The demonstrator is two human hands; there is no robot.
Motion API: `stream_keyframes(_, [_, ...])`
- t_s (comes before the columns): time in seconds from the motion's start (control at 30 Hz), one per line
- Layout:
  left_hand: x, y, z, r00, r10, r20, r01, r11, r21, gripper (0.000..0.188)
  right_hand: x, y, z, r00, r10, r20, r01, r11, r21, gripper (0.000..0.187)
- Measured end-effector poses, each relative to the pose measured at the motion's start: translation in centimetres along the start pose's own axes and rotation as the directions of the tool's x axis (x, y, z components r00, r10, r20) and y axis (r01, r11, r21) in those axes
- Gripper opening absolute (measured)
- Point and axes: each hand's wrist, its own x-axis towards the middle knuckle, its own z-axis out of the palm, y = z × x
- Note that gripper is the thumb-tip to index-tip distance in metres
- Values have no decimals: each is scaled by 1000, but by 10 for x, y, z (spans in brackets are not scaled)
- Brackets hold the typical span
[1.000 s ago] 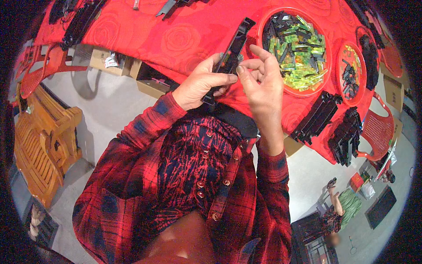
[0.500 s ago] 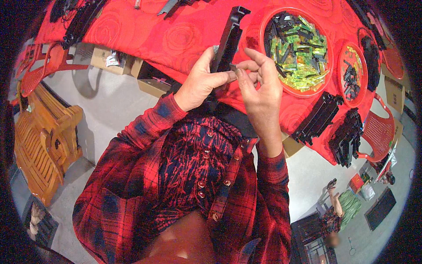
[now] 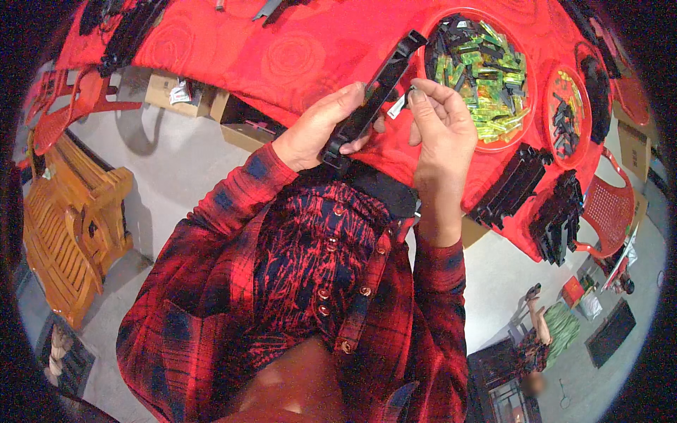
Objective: The person assembles various plastic components of a toy gun by hand, joining them with screws using a screwdriver.
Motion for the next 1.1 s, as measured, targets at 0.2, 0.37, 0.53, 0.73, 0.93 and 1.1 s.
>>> stream_keyframes(0.2, [1,-3,3,996,42,-75,-36,996,81,48,9,14,-16,966,189,179,-246,886,392,16])
stream_keyframes(0.37, [0,-4,2,995,41,-91,-31,994,108,47,9,17,-17,952,185,245,-284,835,471,15])
stream_keyframes(0.53, [0,-3,1,995,-19,-96,26,997,70,47,1,7,0,995,84,56,-96,957,272,13])
stream_keyframes(0.73, [0,-2,2,996,-53,-74,51,998,-27,40,-4,-1,12,998,-67,20,67,998,-5,11])
stream_keyframes(0.93, [1,-6,-1,991,-73,-115,74,997,1,34,-3,4,22,998,-62,16,64,990,-125,8])
stream_keyframes(1.1, [2,-8,-2,990,-78,-115,76,997,-19,28,-5,6,26,1000,-17,8,19,982,-190,7])
